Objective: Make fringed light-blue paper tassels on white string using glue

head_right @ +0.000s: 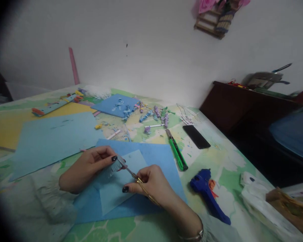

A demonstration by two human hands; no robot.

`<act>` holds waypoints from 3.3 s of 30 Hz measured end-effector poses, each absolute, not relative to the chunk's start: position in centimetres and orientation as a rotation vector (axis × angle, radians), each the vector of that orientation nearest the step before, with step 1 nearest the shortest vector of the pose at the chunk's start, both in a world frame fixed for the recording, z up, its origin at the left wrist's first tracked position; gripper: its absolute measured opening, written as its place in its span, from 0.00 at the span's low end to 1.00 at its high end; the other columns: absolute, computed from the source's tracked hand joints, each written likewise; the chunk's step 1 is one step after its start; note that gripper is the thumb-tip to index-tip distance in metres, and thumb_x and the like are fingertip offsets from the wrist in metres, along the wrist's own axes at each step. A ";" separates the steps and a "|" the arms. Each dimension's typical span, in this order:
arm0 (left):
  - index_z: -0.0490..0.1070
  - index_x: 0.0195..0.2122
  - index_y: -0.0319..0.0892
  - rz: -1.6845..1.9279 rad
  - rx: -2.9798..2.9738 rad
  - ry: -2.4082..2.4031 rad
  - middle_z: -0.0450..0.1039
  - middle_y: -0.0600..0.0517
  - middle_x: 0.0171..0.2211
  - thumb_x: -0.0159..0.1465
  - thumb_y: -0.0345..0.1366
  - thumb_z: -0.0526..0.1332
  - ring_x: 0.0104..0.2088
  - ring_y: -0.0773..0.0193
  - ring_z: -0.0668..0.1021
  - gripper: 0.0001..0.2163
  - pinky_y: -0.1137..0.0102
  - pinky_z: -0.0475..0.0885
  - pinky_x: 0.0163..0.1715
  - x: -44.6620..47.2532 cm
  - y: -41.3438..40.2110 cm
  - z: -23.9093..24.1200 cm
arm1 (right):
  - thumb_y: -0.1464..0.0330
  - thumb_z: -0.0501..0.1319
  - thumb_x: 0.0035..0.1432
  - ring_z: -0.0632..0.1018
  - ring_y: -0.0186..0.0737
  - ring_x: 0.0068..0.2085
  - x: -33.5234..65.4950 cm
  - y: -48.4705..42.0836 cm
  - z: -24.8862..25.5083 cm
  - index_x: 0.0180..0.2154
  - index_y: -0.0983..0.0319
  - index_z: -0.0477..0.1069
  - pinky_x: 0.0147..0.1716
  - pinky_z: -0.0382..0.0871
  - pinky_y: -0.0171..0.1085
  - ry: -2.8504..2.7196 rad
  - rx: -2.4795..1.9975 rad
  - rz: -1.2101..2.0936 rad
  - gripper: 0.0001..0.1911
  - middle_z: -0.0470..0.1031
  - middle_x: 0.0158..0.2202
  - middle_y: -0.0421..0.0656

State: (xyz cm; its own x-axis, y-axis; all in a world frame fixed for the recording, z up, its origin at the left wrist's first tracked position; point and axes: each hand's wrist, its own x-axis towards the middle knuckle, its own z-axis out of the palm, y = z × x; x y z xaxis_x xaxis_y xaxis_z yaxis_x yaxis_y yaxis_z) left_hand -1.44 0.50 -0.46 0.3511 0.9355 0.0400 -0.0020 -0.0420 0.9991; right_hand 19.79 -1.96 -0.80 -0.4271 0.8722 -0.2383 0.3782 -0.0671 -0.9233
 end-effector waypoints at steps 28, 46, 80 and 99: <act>0.68 0.27 0.39 0.982 1.379 0.918 0.75 0.50 0.27 0.56 0.39 0.62 0.31 0.62 0.76 0.08 0.67 0.71 0.35 -1.4 0.5 -0.2 | 0.55 0.70 0.36 0.50 0.25 0.19 19.6 -1.7 -1.1 0.15 0.63 0.57 0.17 0.39 0.32 -1.734 -1.369 1.534 0.26 0.48 0.15 0.31; 0.67 0.27 0.39 1.052 1.213 0.898 0.78 0.50 0.28 0.56 0.39 0.63 0.31 0.63 0.78 0.09 0.72 0.70 0.31 -1.6 0.5 0.0 | 0.56 0.69 0.40 0.51 0.25 0.19 20.2 -2.0 0.2 0.18 0.64 0.60 0.16 0.41 0.30 -1.695 -1.192 1.673 0.23 0.51 0.16 0.32; 0.69 0.28 0.39 1.007 1.307 0.917 0.78 0.47 0.31 0.57 0.39 0.62 0.36 0.58 0.78 0.08 0.69 0.70 0.35 -1.2 0.2 0.0 | 0.56 0.70 0.39 0.51 0.24 0.19 19.9 -2.1 -0.2 0.18 0.64 0.60 0.16 0.41 0.31 -1.669 -1.207 1.661 0.24 0.50 0.15 0.31; 0.67 0.26 0.39 1.019 1.013 0.812 0.78 0.50 0.26 0.54 0.38 0.65 0.28 0.63 0.78 0.10 0.69 0.71 0.30 -0.9 0.0 0.0 | 0.53 0.69 0.38 0.52 0.25 0.20 19.9 -2.1 -0.2 0.18 0.64 0.60 0.17 0.42 0.31 -1.686 -1.172 1.657 0.25 0.51 0.16 0.32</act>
State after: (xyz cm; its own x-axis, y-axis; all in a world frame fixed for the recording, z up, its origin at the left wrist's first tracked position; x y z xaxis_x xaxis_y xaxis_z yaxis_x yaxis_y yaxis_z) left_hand -0.88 -0.01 0.05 0.3267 0.9416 -0.0811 -0.2891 0.1813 0.9400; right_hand 19.95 -2.12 -0.18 -0.5058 0.8354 -0.2152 0.2301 -0.1098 -0.9670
